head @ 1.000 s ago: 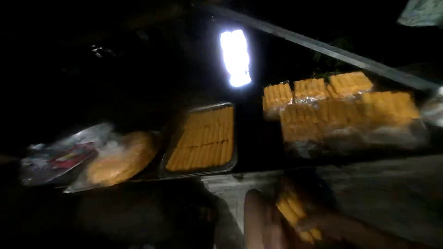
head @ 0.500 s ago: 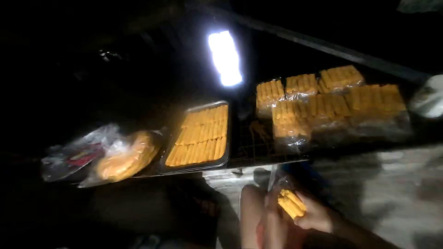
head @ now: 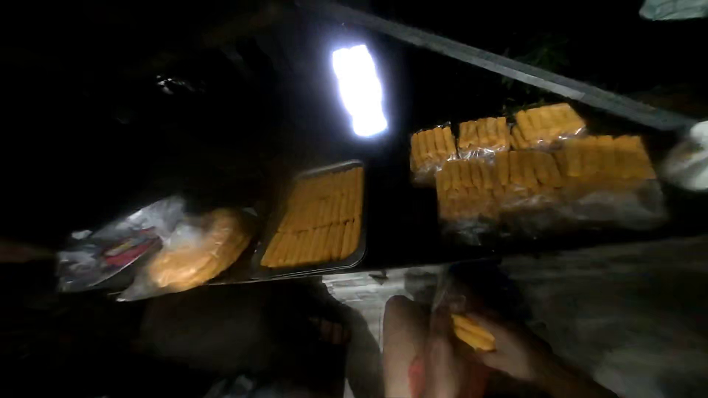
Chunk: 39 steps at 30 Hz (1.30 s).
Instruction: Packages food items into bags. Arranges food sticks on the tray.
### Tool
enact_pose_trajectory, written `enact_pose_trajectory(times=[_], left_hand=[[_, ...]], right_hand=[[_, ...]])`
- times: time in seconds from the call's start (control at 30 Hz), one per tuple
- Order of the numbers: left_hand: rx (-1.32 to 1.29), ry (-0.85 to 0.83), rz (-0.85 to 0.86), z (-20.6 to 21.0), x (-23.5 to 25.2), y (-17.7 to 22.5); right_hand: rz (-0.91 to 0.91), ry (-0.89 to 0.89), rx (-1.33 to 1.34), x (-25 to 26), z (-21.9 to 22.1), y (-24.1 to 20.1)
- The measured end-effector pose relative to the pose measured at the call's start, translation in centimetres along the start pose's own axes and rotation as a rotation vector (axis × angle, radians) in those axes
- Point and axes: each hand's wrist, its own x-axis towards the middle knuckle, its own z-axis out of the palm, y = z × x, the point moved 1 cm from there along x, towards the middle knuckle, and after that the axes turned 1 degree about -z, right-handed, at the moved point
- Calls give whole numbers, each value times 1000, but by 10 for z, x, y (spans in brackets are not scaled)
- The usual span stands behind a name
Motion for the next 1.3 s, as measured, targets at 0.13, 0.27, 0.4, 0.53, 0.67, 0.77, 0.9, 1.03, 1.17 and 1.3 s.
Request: enact_pose_trajectory(times=[0.13, 0.27, 0.4, 0.53, 0.67, 0.77, 0.9, 1.03, 1.17, 1.3], left_hand=[[211, 51, 124, 10, -1, -1], [397, 107, 241, 23, -2, 0], [526, 150, 365, 39, 0, -11], [448, 86, 357, 39, 2, -21], [374, 100, 406, 25, -7, -4], [306, 136, 458, 20, -13, -1], [222, 131, 425, 10, -14, 1], [200, 165, 434, 9, -11, -1], [296, 194, 498, 18, -11, -4], [283, 205, 536, 21, -13, -5]], right_hand=[[67, -37, -58, 4, 2, 5], [194, -23, -60, 6, -2, -2], [272, 15, 75, 7, -9, -5], [367, 67, 625, 1, -9, 2], [370, 5, 970, -1, -6, 4], [295, 35, 1046, -2, -8, -11], [292, 121, 1124, -4, -3, -22], [301, 99, 1159, 0, 4, -26], [206, 192, 1208, 2, 17, -24], [286, 201, 1332, 1, 21, -30]])
